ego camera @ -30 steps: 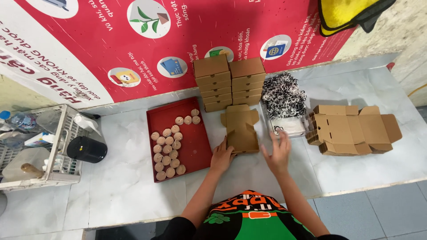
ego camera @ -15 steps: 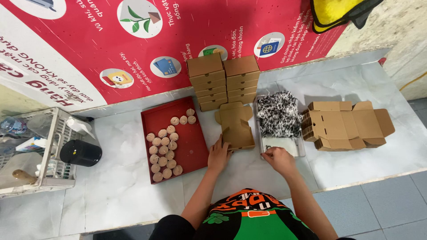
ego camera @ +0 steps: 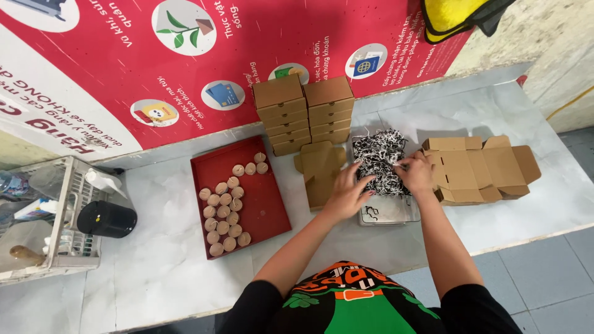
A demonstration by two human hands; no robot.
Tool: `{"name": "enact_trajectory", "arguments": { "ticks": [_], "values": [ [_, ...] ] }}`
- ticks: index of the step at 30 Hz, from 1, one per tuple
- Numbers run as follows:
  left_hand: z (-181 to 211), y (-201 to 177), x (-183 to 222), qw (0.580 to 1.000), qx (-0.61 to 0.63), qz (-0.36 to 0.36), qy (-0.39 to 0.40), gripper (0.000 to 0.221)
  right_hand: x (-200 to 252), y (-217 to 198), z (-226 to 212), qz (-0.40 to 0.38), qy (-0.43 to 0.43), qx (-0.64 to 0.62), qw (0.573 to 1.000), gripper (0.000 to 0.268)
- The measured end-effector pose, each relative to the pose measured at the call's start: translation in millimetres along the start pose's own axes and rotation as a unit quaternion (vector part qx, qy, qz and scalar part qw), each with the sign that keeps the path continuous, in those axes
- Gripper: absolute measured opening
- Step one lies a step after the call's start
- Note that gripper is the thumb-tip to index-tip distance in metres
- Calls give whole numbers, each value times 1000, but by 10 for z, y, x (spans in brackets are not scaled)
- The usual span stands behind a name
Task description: Packaging small round wooden items into small cardboard boxes with protective filler material.
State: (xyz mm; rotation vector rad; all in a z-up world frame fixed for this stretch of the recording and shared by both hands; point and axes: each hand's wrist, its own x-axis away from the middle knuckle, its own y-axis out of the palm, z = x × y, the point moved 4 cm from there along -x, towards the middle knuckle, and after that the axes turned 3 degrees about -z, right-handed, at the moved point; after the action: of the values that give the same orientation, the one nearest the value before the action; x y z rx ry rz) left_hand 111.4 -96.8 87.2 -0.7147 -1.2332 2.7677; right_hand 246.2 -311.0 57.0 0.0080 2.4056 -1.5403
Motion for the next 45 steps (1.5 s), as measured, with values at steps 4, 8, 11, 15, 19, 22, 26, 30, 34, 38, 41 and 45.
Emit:
{"name": "enact_trajectory", "arguments": {
  "ticks": [4, 8, 11, 15, 19, 22, 26, 30, 34, 38, 41, 45],
  "values": [
    [110, 259, -353, 998, -17, -45, 31, 48, -8, -75, 57, -3, -29, -77, 997, 19],
    [-139, 761, -482, 985, -104, -132, 29, 50, -46, -259, 57, -40, -58, -297, 952, 14],
    [-349, 1061, -444, 973, -149, -177, -3, 57, -54, -561, -4, -47, -55, -358, 931, 12],
    [-334, 1053, -421, 944, -214, -249, -34, 55, -149, -752, 21, -56, -19, -424, 904, 14],
    [-6, 673, -527, 973, -136, -180, -37, 48, -121, -927, -113, -63, -22, -456, 887, 14],
    [336, 140, -726, 996, -43, -20, -71, 43, -102, -895, -146, -77, -33, -453, 888, 12],
    [441, -72, -902, 978, 168, 121, -6, 68, -27, -701, -92, -128, 1, -465, 876, 11],
    [19, 446, -978, 971, 234, 47, 0, 38, 61, -770, -209, -140, -12, -567, 812, 36],
    [8, 333, -900, 960, 266, 39, -77, 28, 75, -666, -105, -153, -1, -557, 817, 33],
    [-53, 316, -840, 948, 300, 36, -103, 25, 57, -675, -23, -117, 36, -530, 839, 18],
    [-128, 348, -804, 944, 313, 42, -92, 24, 60, -740, -31, -88, 46, -558, 824, 17],
    [-314, 504, -740, 945, 299, 57, -119, 18, 60, -848, -54, -46, 52, -617, 784, 13]
  ]
}}
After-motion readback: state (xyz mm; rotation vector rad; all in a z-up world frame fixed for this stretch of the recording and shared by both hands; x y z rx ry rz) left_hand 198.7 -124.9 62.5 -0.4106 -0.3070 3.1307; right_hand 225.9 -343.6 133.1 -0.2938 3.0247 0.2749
